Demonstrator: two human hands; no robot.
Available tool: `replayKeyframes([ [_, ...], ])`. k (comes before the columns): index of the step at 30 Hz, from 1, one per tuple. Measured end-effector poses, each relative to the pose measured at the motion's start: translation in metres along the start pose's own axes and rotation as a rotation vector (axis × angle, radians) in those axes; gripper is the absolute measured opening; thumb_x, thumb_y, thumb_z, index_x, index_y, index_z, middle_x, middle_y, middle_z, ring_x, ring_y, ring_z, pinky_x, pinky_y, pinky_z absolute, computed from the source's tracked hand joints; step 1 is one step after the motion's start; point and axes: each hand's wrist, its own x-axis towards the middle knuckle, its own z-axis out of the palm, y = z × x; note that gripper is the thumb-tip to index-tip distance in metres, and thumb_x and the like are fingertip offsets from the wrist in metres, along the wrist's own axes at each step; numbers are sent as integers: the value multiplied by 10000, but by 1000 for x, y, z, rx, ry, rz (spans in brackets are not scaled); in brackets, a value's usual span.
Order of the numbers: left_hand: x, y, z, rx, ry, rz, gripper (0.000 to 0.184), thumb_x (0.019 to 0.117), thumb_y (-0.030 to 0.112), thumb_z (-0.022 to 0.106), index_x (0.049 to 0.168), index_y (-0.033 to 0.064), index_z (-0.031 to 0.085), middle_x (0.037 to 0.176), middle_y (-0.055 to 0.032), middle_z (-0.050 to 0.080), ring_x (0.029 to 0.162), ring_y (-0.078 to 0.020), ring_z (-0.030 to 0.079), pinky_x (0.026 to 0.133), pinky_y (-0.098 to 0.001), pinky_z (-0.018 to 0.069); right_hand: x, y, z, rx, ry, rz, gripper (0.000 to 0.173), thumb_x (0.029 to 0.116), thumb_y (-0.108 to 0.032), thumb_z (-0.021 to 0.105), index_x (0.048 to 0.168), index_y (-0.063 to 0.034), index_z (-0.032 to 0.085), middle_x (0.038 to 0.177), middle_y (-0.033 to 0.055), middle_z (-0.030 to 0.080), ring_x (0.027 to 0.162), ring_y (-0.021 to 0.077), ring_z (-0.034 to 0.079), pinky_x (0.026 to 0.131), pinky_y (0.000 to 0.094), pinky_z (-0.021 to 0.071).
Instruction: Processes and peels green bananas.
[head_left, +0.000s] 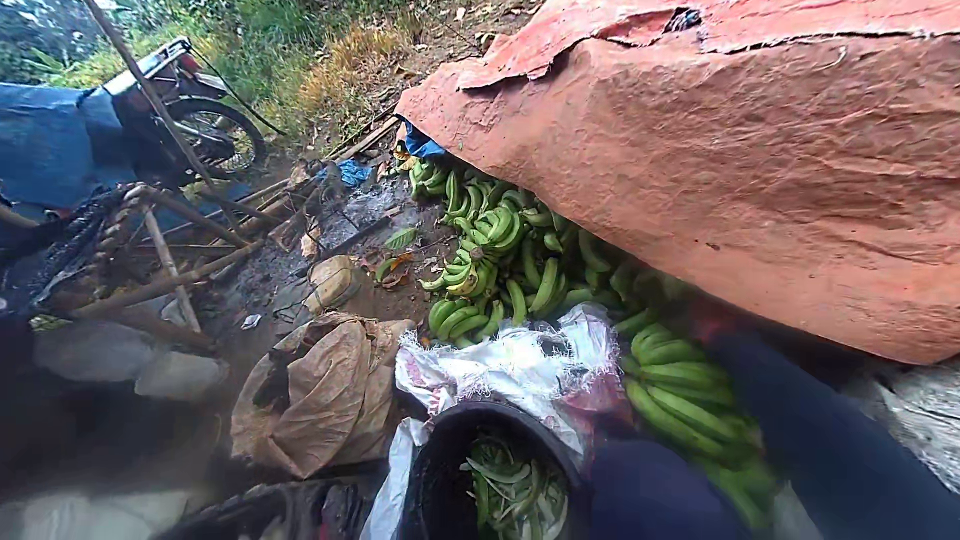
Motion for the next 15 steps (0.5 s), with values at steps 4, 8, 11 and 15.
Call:
replayKeyframes([
  [4,-15,32,20,4,-29,-4,345,1055,157,471,1323,-59,498,1118,-71,623,923,6,598,858,-193,514,-31,-29,-12,-68,107,-13,418,977,-208,692,1319,25,635,1322,325,623,1282,509,567,1078,701,410],
  [8,-13,12,-3,-37,-23,-22,451,1047,171,497,1402,-102,442,1238,-165,601,1014,-54,586,912,-233,501,-45,-27,-10,3,128,63,438,993,-232,679,1339,31,617,1341,329,611,1300,507,557,1085,690,410],
  [11,-8,-7,-18,-36,12,-22,432,1064,186,470,1392,-93,438,1217,-132,591,998,-34,587,895,-220,506,-39,-26,-13,53,76,97,510,1001,-293,669,1402,11,583,1404,316,578,1359,480,520,1120,668,387],
  [15,5,-30,-20,21,-26,-21,470,1064,249,481,1395,-84,454,1265,-173,592,1074,-110,600,946,-311,511,-13,-23,-9,93,23,97,524,1008,-279,669,1442,-5,563,1447,322,543,1399,482,479,1160,654,346],
])
